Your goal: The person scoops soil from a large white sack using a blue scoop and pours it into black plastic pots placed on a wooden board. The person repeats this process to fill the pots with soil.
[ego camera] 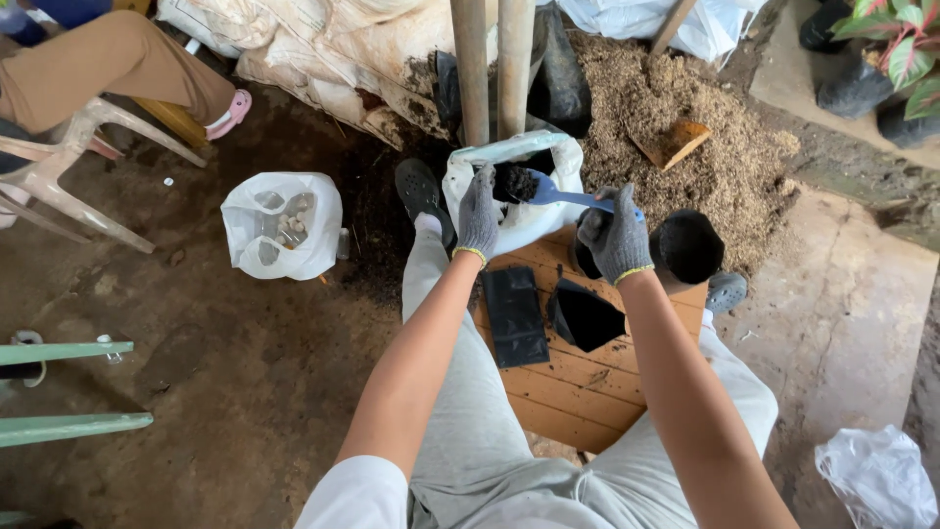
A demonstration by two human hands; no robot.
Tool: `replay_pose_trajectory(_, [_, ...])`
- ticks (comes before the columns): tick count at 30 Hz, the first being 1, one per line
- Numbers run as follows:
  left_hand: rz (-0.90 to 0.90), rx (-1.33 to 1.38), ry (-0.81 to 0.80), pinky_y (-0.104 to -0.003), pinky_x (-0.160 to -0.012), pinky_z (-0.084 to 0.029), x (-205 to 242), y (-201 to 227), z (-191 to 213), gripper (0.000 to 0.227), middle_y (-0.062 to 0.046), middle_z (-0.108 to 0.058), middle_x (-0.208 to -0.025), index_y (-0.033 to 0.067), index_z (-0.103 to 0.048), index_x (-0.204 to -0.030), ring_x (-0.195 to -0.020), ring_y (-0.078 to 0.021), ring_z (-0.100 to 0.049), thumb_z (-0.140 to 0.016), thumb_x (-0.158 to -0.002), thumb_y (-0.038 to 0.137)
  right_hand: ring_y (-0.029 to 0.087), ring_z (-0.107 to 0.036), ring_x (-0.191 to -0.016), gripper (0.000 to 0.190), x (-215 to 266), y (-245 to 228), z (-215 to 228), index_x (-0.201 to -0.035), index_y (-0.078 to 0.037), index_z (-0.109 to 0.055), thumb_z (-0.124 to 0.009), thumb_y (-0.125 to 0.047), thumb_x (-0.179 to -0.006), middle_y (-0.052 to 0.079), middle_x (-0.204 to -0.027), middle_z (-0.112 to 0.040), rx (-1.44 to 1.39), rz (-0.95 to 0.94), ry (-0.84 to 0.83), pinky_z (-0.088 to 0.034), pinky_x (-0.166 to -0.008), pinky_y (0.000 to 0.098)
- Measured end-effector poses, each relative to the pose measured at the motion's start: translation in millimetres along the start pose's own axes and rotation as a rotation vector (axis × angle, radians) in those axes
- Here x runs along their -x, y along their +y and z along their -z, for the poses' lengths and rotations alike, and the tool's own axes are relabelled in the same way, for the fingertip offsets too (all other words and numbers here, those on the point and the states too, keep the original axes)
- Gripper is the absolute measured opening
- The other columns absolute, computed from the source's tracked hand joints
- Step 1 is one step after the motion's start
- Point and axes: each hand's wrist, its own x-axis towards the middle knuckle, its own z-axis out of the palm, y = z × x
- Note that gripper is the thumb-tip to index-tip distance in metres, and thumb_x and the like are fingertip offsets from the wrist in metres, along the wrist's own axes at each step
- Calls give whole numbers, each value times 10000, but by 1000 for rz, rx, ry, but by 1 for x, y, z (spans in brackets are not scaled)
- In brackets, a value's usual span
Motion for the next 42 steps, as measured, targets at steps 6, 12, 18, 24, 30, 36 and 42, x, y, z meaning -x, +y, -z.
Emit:
replay_pose_trajectory(6, [-74, 148, -14, -382, -1166, -433, 44, -24, -19, 449, -219, -574, -1441, 25, -586, -1431, -1391, -294, -495, -446, -1125, 322, 182, -415, -442, 516, 57, -13, 41, -938, -142, -608, -470, -636, -1000, 58, -570, -374, -1, 33, 18, -339, -484, 271])
replay_pose_trajectory(12, [40, 216, -131, -435, -1218, -365, 108, -26, -39, 474, -227, -495, -1512, 15, -539, -1473, -1436, -333, -434, -392, -1138, 317, 170, -416, -423, 514, 114, -13, 99, -957, -117, -599, -449, -603, -1027, 54, -544, -352, -20, 73, 95, -322, -467, 238])
replay_pose_trajectory(18, [-23, -128, -260, -408, -1246, -331, 147, -34, -40, 538, -143, -498, -1553, 107, -525, -1509, -1462, -262, -441, -547, -1080, 432, 189, -425, -407, 531, 174, -6, 140, -962, -89, -616, -478, -599, -1016, 61, -519, -349, -64, 96, 162, -337, -441, 254])
replay_pose_trajectory(24, [-248, -519, -373, -402, -1142, -446, 155, -56, -45, 436, -82, -699, -1302, 187, -648, -1389, -1285, -255, -613, -714, -976, 312, 191, -456, -407, 519, 200, 13, 157, -938, -95, -617, -484, -587, -1036, 89, -517, -393, 18, 118, 225, -362, -416, 249])
replay_pose_trajectory(30, [-623, -937, -514, -388, -901, -580, 139, -119, -51, 210, -65, -786, -961, 231, -766, -1117, -954, -263, -739, -658, -962, 323, 269, -533, -394, 496, 191, 31, 169, -949, -84, -650, -481, -535, -1068, 167, -505, -498, 141, 130, 276, -411, -377, 302])
replay_pose_trajectory(36, [-676, -986, -640, -408, -975, -547, 139, -100, -54, 268, -73, -767, -1096, 262, -738, -1187, -1073, -280, -707, -680, -928, 301, 254, -585, -422, 417, 201, 30, 146, -954, -41, -660, -530, -412, -1092, 187, -554, -555, 271, 235, 285, -455, -385, 312])
replay_pose_trajectory(42, [-543, -681, -268, -320, -969, -544, 153, -67, -44, 233, -13, -771, -1085, 251, -740, -1214, -1049, -191, -712, -618, -1025, 309, 242, -608, -451, 341, 205, 40, 126, -974, -62, -719, -602, -363, -1081, 157, -535, -546, 552, 276, 218, -464, -406, 304])
